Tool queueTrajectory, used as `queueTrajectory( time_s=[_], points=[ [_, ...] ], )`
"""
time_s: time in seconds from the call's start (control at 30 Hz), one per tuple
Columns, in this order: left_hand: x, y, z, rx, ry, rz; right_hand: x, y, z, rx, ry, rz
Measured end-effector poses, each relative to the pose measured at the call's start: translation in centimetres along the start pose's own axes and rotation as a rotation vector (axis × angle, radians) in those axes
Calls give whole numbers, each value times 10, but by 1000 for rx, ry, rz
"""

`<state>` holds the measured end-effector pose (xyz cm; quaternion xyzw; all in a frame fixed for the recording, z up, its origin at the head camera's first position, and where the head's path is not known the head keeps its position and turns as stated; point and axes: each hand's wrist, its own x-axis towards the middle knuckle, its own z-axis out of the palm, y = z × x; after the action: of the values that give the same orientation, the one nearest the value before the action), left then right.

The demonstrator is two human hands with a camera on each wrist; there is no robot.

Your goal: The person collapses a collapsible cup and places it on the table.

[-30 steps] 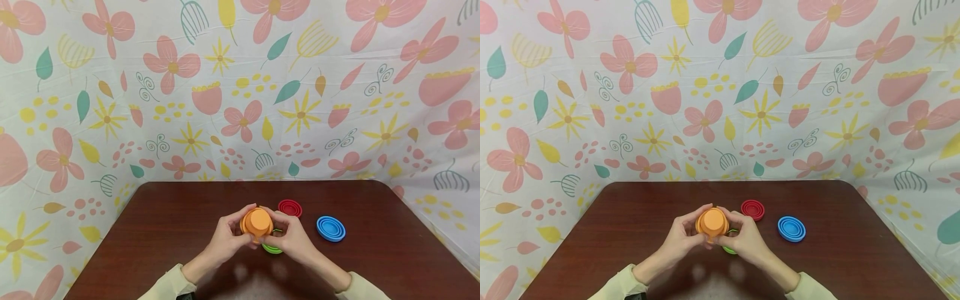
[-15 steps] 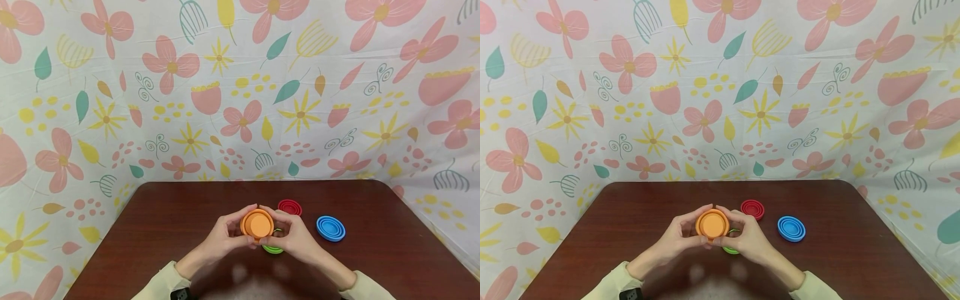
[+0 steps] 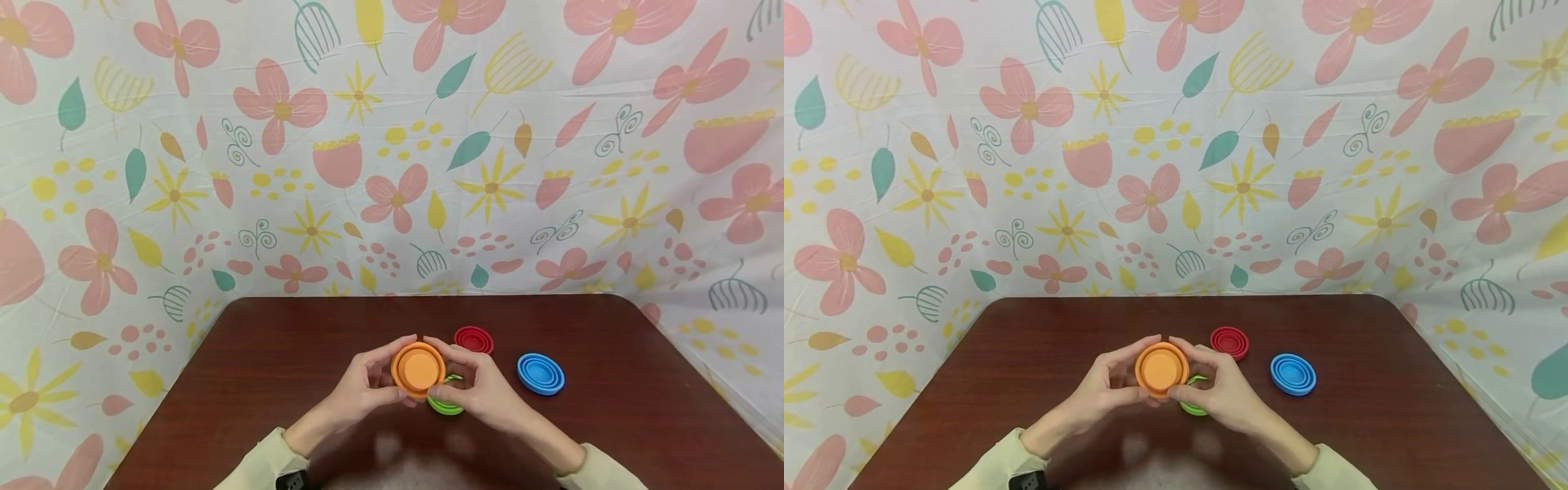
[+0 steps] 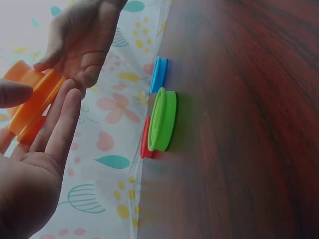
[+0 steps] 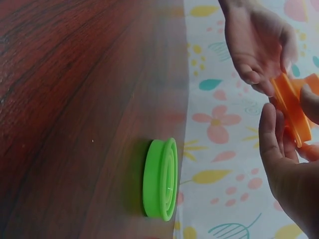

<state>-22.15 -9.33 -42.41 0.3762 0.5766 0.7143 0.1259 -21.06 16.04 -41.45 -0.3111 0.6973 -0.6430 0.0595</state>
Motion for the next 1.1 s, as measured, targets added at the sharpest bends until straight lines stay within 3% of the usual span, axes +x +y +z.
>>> queueTrajectory(
  time_s=[0.47, 0.7, 0.9, 1.1],
  points=[
    [1, -1, -1, 27, 1, 61, -2, -9, -7, -66, -22, 60],
    [1, -1, 0, -4, 14, 15, -2, -11, -8, 5, -18, 89],
    [2, 0, 2, 8, 24, 19, 0, -9, -7, 20, -9, 71],
    [2, 3, 3, -44, 59, -38, 0, -8, -7, 31, -25, 64]
  ],
)
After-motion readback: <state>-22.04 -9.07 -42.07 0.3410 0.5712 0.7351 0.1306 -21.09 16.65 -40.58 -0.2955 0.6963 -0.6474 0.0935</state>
